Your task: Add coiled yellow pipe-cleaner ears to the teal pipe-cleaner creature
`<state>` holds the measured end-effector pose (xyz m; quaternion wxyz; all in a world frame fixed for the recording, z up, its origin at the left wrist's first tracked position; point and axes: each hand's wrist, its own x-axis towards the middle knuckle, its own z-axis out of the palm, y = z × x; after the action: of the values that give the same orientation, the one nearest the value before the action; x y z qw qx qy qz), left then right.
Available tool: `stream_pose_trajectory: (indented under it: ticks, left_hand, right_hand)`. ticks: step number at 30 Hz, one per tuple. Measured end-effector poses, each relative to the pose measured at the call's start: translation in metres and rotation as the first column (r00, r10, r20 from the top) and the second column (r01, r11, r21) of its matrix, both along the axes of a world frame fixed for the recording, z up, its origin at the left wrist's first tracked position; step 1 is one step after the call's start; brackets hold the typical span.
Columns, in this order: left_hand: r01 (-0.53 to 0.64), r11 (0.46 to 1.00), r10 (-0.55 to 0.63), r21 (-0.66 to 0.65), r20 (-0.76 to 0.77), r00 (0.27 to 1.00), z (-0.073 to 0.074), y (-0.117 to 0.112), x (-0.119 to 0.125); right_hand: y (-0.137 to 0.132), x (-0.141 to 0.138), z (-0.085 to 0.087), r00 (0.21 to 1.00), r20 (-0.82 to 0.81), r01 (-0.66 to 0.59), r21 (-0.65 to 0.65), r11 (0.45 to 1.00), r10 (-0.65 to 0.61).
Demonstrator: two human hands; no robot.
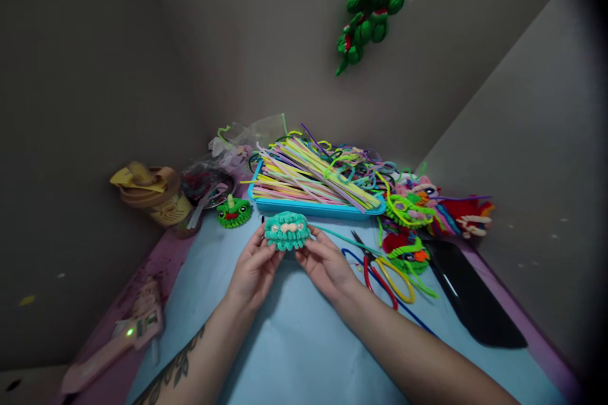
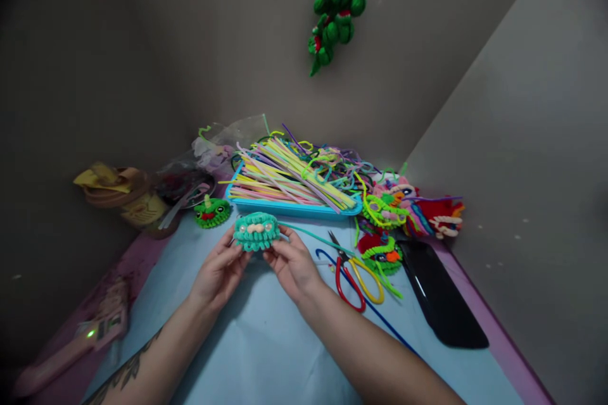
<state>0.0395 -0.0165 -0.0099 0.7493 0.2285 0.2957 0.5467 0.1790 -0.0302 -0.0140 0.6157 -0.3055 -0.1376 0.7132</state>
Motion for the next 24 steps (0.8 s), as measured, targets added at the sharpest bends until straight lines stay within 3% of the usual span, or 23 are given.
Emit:
stream_pose_trajectory:
  ticks: [24]
  left_hand:
    - [-0.013,1.0,0.015,0.027,-0.046,0.999,-0.0022,0.0008,-0.0023]
  right_hand:
    - [-0.0026,-0.0032,0.0004,0.999,-0.022,-0.031,0.063,0.998,0.032]
